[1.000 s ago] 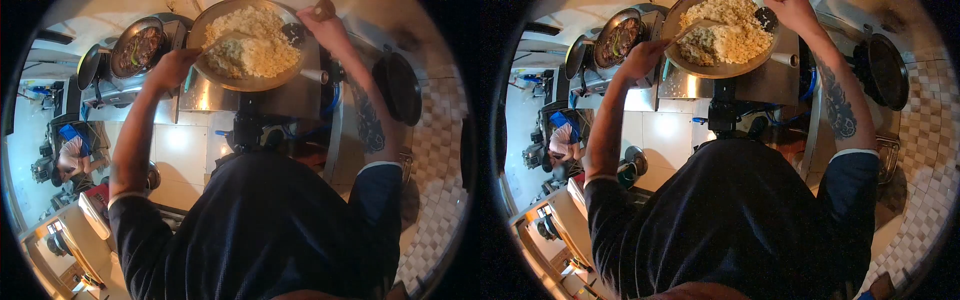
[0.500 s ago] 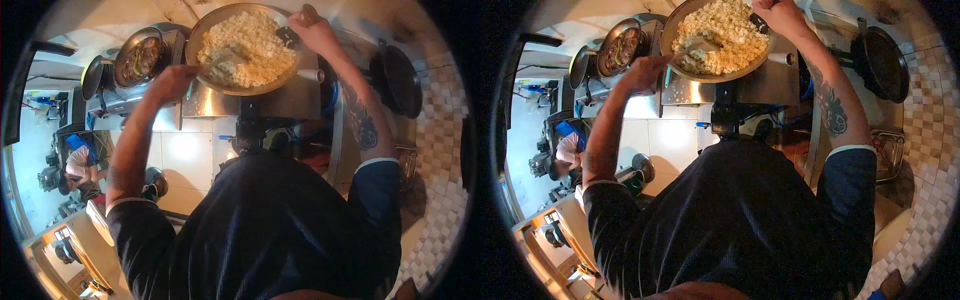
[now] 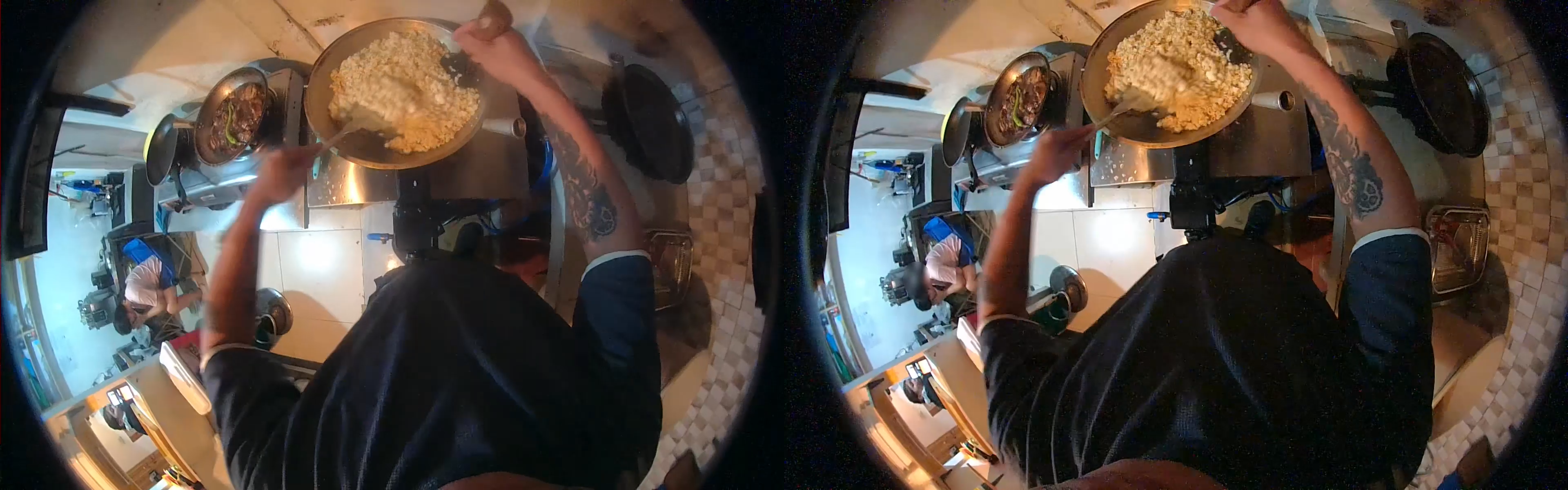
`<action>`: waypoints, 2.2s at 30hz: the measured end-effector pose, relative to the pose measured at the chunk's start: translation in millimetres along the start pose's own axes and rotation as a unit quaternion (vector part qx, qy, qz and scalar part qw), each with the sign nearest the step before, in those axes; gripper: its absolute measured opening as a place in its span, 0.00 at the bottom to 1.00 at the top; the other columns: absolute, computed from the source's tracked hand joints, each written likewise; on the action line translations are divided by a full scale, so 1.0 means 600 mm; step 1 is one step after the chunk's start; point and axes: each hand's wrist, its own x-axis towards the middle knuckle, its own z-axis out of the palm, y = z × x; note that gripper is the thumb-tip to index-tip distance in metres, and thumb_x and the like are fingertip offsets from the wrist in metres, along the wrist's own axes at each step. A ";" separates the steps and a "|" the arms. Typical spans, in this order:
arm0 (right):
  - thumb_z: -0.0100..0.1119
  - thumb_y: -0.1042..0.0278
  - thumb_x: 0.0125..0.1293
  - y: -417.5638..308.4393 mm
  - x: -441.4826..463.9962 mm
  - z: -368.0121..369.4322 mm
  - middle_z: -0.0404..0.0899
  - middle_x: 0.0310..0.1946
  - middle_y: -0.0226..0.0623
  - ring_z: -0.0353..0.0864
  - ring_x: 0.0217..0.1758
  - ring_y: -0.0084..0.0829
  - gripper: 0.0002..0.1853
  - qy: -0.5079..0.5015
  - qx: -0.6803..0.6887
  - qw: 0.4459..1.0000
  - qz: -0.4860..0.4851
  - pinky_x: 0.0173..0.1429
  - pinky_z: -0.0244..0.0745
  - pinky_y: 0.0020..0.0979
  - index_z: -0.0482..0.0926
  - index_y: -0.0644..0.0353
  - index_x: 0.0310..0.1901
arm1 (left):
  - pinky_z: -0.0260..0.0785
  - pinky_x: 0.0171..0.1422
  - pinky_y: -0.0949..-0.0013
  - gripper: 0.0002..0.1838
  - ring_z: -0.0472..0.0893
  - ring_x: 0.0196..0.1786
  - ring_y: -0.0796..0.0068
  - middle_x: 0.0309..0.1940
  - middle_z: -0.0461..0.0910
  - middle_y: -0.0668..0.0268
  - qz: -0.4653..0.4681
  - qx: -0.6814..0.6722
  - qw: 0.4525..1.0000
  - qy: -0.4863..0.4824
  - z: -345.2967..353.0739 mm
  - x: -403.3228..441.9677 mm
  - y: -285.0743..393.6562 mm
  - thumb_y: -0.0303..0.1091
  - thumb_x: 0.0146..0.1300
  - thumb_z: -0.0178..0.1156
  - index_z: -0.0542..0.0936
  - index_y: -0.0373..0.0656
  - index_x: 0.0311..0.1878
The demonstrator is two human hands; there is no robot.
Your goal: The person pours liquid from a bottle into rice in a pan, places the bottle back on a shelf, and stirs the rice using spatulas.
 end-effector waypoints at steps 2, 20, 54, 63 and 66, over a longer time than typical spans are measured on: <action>0.62 0.46 0.71 -0.017 -0.005 0.047 0.88 0.41 0.33 0.88 0.43 0.34 0.18 0.094 -0.047 0.994 0.008 0.51 0.81 0.36 0.85 0.49 0.52 | 0.79 0.53 0.59 0.16 0.88 0.51 0.50 0.45 0.85 0.42 -0.018 -0.071 0.994 0.076 0.050 0.018 0.044 0.33 0.70 0.60 0.85 0.43 0.58; 0.60 0.49 0.74 -0.005 -0.007 0.027 0.88 0.45 0.34 0.88 0.48 0.37 0.17 0.157 -0.137 0.968 -0.142 0.55 0.80 0.37 0.85 0.50 0.52 | 0.78 0.59 0.57 0.20 0.88 0.53 0.53 0.53 0.86 0.47 0.012 0.062 0.997 -0.044 -0.041 0.078 0.088 0.40 0.77 0.54 0.82 0.39 0.63; 0.63 0.59 0.73 0.003 -0.008 0.091 0.87 0.50 0.36 0.86 0.52 0.39 0.11 0.165 -0.107 0.975 -0.099 0.55 0.79 0.36 0.87 0.49 0.51 | 0.80 0.57 0.53 0.18 0.86 0.52 0.46 0.49 0.84 0.44 0.009 0.081 0.997 -0.019 0.025 0.099 0.049 0.35 0.74 0.55 0.82 0.48 0.64; 0.64 0.61 0.71 -0.013 -0.037 0.041 0.81 0.45 0.42 0.84 0.50 0.43 0.09 0.239 -0.156 0.948 -0.143 0.56 0.78 0.39 0.88 0.53 0.47 | 0.79 0.55 0.53 0.21 0.87 0.49 0.46 0.45 0.86 0.47 0.065 0.071 0.993 0.067 -0.107 0.089 0.063 0.32 0.70 0.55 0.81 0.48 0.65; 0.63 0.62 0.70 -0.039 -0.052 0.036 0.83 0.45 0.43 0.84 0.51 0.47 0.11 0.201 -0.103 0.961 -0.161 0.57 0.78 0.41 0.86 0.54 0.49 | 0.78 0.62 0.52 0.21 0.86 0.56 0.47 0.55 0.84 0.46 0.113 0.156 0.981 0.014 -0.040 0.182 0.045 0.30 0.74 0.51 0.78 0.42 0.68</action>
